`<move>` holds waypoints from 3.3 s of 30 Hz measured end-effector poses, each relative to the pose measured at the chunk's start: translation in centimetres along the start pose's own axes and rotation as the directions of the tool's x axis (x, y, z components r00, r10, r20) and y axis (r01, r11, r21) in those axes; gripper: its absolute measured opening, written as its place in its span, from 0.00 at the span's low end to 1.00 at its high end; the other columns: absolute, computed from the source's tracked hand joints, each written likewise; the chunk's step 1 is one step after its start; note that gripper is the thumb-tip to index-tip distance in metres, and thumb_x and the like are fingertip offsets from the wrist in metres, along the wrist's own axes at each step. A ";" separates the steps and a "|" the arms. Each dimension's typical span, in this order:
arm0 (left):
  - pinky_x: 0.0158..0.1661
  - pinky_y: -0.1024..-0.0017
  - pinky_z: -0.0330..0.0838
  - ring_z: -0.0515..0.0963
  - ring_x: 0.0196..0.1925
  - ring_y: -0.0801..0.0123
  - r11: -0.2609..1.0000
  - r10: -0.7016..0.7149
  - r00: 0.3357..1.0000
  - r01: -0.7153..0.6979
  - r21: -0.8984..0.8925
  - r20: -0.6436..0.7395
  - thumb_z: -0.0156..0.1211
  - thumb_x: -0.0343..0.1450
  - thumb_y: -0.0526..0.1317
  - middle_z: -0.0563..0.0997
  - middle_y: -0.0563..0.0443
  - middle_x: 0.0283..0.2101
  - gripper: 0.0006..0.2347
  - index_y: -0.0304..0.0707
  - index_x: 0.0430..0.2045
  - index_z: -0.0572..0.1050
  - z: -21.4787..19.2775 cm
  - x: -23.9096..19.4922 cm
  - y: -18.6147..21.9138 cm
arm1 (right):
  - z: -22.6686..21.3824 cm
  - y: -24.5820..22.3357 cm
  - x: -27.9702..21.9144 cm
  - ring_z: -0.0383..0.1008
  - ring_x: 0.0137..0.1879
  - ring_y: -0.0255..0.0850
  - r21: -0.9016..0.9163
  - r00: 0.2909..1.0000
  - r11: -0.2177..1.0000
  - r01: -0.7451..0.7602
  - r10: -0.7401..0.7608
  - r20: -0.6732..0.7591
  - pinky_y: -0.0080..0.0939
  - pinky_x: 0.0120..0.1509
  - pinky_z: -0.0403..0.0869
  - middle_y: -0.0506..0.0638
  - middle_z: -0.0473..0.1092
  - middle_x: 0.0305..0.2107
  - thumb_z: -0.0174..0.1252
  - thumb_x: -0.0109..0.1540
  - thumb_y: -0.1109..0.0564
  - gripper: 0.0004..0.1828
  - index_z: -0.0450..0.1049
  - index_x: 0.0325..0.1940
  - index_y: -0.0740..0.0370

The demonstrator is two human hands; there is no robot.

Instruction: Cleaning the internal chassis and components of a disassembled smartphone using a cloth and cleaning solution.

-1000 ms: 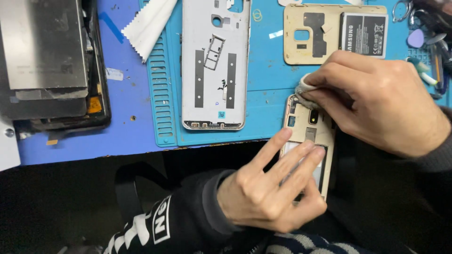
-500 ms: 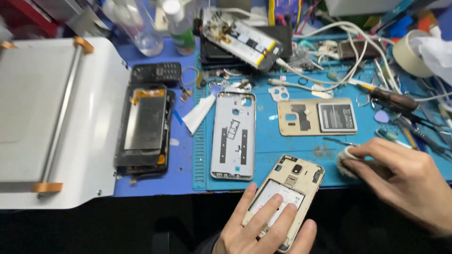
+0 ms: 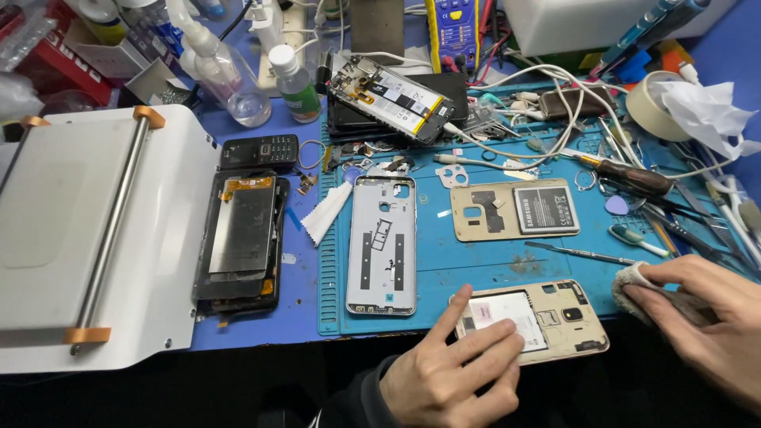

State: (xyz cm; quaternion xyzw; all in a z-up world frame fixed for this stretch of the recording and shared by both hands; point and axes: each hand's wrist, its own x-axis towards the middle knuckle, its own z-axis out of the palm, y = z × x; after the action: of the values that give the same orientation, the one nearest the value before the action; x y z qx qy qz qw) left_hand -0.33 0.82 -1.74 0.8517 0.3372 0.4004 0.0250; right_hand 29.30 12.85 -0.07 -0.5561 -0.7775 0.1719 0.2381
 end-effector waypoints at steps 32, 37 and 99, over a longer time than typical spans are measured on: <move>0.64 0.47 0.69 0.80 0.63 0.54 0.984 -0.142 0.985 0.129 0.123 0.097 0.64 0.74 0.35 0.81 0.47 0.59 0.14 0.38 0.55 0.81 1.2 0.9 -1.1 | -1.5 -4.8 -1.0 0.81 0.39 0.46 -0.135 0.918 0.921 0.367 -0.334 0.215 0.38 0.39 0.78 0.58 0.75 0.39 0.66 0.56 0.71 0.18 0.77 0.50 0.69; 0.63 0.46 0.70 0.79 0.64 0.55 0.977 -0.195 0.979 0.188 0.096 0.064 0.64 0.75 0.35 0.81 0.48 0.59 0.13 0.39 0.54 0.81 1.8 0.7 -0.8 | -2.4 -4.1 -1.2 0.79 0.34 0.45 -0.252 0.873 0.860 0.444 -0.351 0.340 0.41 0.35 0.76 0.55 0.75 0.42 0.67 0.54 0.70 0.25 0.79 0.55 0.62; 0.61 0.35 0.70 0.81 0.62 0.49 0.976 -0.152 0.987 0.159 0.150 -0.057 0.59 0.76 0.36 0.81 0.45 0.59 0.12 0.38 0.53 0.80 2.3 0.2 0.3 | -0.4 -4.3 -1.9 0.77 0.46 0.29 -0.591 0.722 0.595 0.545 0.025 0.691 0.32 0.36 0.77 0.38 0.63 0.49 0.53 0.58 0.55 0.39 0.58 0.75 0.48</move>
State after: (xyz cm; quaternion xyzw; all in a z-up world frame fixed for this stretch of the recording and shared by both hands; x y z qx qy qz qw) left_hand 1.52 1.19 -3.08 0.8128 0.4333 0.3890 -0.0168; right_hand 26.66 9.65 2.15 -0.3798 -0.8830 -0.0354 -0.2735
